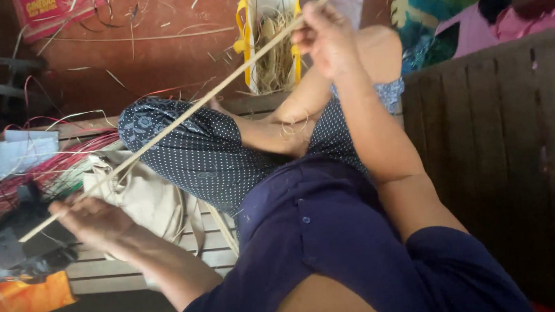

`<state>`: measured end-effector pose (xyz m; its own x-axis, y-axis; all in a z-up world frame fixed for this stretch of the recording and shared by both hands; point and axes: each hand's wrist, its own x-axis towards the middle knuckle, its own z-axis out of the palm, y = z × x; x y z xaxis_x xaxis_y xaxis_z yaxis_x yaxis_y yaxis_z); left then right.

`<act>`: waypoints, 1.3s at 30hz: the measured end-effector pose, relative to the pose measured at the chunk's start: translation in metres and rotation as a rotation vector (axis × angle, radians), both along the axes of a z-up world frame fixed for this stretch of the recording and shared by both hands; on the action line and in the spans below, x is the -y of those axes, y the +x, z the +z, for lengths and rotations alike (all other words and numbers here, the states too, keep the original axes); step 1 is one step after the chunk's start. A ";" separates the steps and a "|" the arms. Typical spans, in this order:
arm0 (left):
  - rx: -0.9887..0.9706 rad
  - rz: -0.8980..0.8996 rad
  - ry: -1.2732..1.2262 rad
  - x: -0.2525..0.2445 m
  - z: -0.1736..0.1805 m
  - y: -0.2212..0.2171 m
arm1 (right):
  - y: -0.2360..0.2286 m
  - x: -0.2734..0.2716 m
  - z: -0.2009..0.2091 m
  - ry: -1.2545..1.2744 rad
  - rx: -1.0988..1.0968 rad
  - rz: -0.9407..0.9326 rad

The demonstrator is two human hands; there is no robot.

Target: The person is using a small hand knife to shave and smooth thin wooden or bamboo strips while sitting on the floor.

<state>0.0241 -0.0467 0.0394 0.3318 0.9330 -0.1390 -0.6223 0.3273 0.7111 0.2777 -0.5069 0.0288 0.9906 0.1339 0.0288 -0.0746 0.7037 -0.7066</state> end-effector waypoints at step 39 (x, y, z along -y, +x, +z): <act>-0.167 -0.490 0.185 0.109 -0.048 0.064 | -0.260 0.194 -0.170 -1.817 -0.185 0.067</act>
